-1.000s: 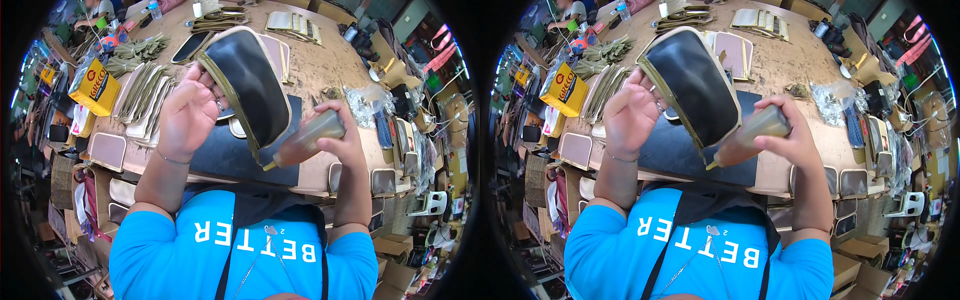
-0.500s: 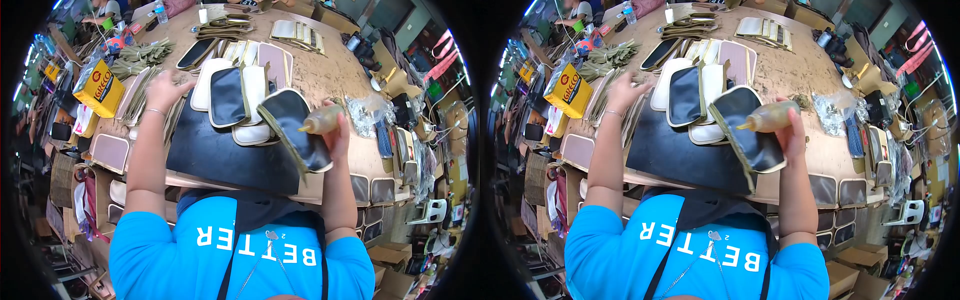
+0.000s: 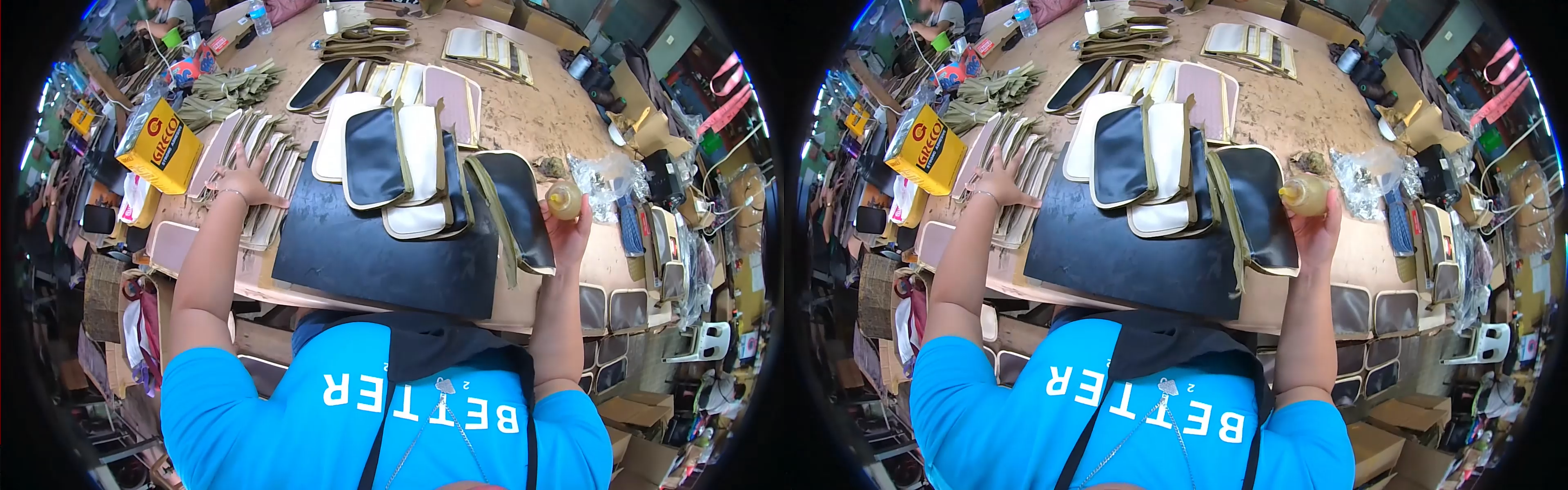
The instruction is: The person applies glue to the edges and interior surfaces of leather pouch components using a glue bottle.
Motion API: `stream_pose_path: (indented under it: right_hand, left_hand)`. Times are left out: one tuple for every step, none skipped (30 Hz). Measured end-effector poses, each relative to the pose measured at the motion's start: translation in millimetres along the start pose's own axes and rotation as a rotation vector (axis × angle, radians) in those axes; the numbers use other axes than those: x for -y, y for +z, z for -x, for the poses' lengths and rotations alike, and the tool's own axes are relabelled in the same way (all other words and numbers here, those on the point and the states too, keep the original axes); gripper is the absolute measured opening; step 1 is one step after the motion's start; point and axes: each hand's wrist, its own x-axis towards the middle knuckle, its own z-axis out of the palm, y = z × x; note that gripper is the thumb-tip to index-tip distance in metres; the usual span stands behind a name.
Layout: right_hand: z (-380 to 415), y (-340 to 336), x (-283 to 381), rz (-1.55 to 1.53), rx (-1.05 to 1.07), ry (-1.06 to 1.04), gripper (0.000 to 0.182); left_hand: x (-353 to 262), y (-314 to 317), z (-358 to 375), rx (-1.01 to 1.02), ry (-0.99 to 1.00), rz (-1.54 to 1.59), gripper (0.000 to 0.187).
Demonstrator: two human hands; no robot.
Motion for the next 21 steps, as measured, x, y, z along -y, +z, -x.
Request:
stream_pose_path:
  right_hand:
    - [1,7,0,0.027,-0.047,-0.004,0.050]
    - [1,13,-1,0.056,-0.093,-0.009,0.050]
    - [0,13,-4,0.041,-0.095,-0.011,0.050]
    - [-1,13,-6,0.028,-0.097,-0.014,0.050]
    - [-2,13,-6,0.016,-0.099,-0.017,0.050]
    - [-1,16,-6,0.027,-0.130,-0.016,0.050]
    - [0,20,-4,0.038,-0.159,-0.015,0.049]
    - [0,23,-2,0.047,-0.186,-0.016,0.049]
    - [0,21,1,0.067,-0.160,-0.016,0.048]
    - [1,18,5,0.086,-0.139,-0.016,0.047]
    - [3,14,9,0.106,-0.120,-0.016,0.047]
    - [5,12,12,0.107,-0.113,-0.013,0.046]
    - [8,11,16,0.108,-0.106,-0.009,0.045]
    - [8,9,20,0.109,-0.097,-0.005,0.045]
    - [6,-13,22,0.047,0.061,0.002,0.048]
    - [6,-15,23,0.042,0.086,0.001,0.048]
    - [7,-16,23,0.036,0.111,0.002,0.047]
    - [8,-13,23,0.031,0.133,0.003,0.047]
    - [10,-11,21,0.022,0.068,-0.009,0.046]
    - [11,-8,18,0.015,0.004,-0.022,0.046]
    - [11,-3,16,0.008,-0.059,-0.037,0.045]
  left_hand:
    - [-1,1,2,-0.008,-0.004,-0.001,0.132]
    - [-1,1,3,-0.016,-0.006,-0.002,0.132]
    - [-2,0,2,-0.015,-0.015,-0.014,0.128]
    - [-3,0,-1,-0.033,-0.017,-0.013,0.125]
    - [-3,0,-4,-0.050,-0.018,-0.012,0.122]
    - [-4,0,-6,-0.069,-0.019,-0.011,0.119]
    - [-6,-2,-5,-0.103,-0.026,-0.013,0.113]
    - [-3,0,-12,-0.148,-0.041,0.016,0.113]
    - [6,4,-25,-0.196,-0.054,0.043,0.113]
    - [14,3,-33,-0.242,-0.065,0.066,0.113]
    - [21,1,-40,-0.259,-0.142,-0.010,0.114]
    - [30,-2,-43,-0.272,-0.203,-0.028,0.114]
    - [39,-4,-46,-0.284,-0.265,-0.045,0.113]
    - [47,-5,-51,-0.298,-0.328,-0.061,0.112]
    - [53,-3,-57,-0.337,-0.315,-0.041,0.111]
    - [59,0,-65,-0.378,-0.302,-0.021,0.109]
    - [63,3,-73,-0.417,-0.290,-0.003,0.107]
    - [65,5,-80,-0.439,-0.298,0.014,0.104]
    - [66,7,-89,-0.460,-0.306,0.031,0.102]
    - [66,10,-97,-0.481,-0.312,0.050,0.099]
    - [65,10,-100,-0.551,-0.333,0.006,0.090]
